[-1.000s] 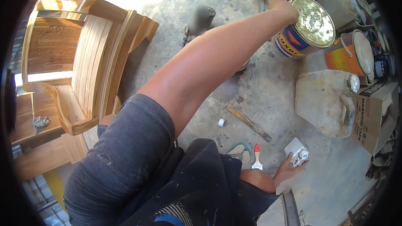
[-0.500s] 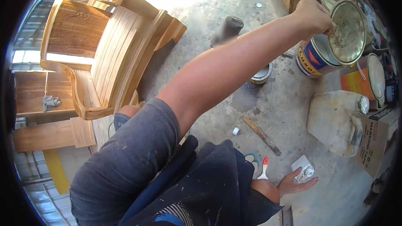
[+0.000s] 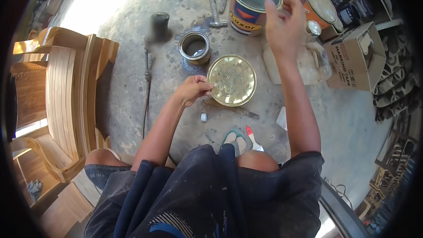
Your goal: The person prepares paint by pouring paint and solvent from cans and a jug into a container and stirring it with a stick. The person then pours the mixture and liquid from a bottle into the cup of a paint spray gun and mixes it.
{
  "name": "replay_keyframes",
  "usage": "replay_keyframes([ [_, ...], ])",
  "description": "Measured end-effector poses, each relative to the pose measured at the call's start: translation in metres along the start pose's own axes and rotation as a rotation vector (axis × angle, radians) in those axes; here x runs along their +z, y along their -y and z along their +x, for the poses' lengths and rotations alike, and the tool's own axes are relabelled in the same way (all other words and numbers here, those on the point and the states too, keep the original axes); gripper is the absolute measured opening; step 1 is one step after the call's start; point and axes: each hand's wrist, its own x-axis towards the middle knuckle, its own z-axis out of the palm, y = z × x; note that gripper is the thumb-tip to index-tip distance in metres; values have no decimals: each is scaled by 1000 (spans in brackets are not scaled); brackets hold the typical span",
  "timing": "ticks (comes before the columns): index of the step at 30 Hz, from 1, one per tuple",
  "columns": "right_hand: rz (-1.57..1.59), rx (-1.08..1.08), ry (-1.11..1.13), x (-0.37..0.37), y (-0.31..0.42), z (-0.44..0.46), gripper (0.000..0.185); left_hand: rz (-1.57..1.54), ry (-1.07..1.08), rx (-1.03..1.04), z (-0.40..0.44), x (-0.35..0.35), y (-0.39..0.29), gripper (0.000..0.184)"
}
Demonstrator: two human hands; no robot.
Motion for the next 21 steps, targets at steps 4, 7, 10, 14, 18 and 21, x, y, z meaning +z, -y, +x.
replay_keyframes([
  [4, -475, 71, -186, 70, -101, 34, 81, -62, -36, -171, 38, 2, 63, 12],
  [7, -362, 374, -215, 80, -104, 40, 75, 59, -98, -119, 56, 9, 78, 10],
  [10, -232, 695, -213, 88, -110, 34, 68, 227, -241, -59, 57, 7, 105, 13],
  [14, 386, 935, -123, 84, -115, 43, 54, 462, -419, 44, 60, 11, 122, 24],
  [18, 368, 870, -211, 77, -84, 7, 48, 552, -494, 159, 47, 7, 100, 29],
  [21, 384, 824, -224, 69, -82, -14, 47, 595, -634, 288, 20, -9, 58, 42],
])
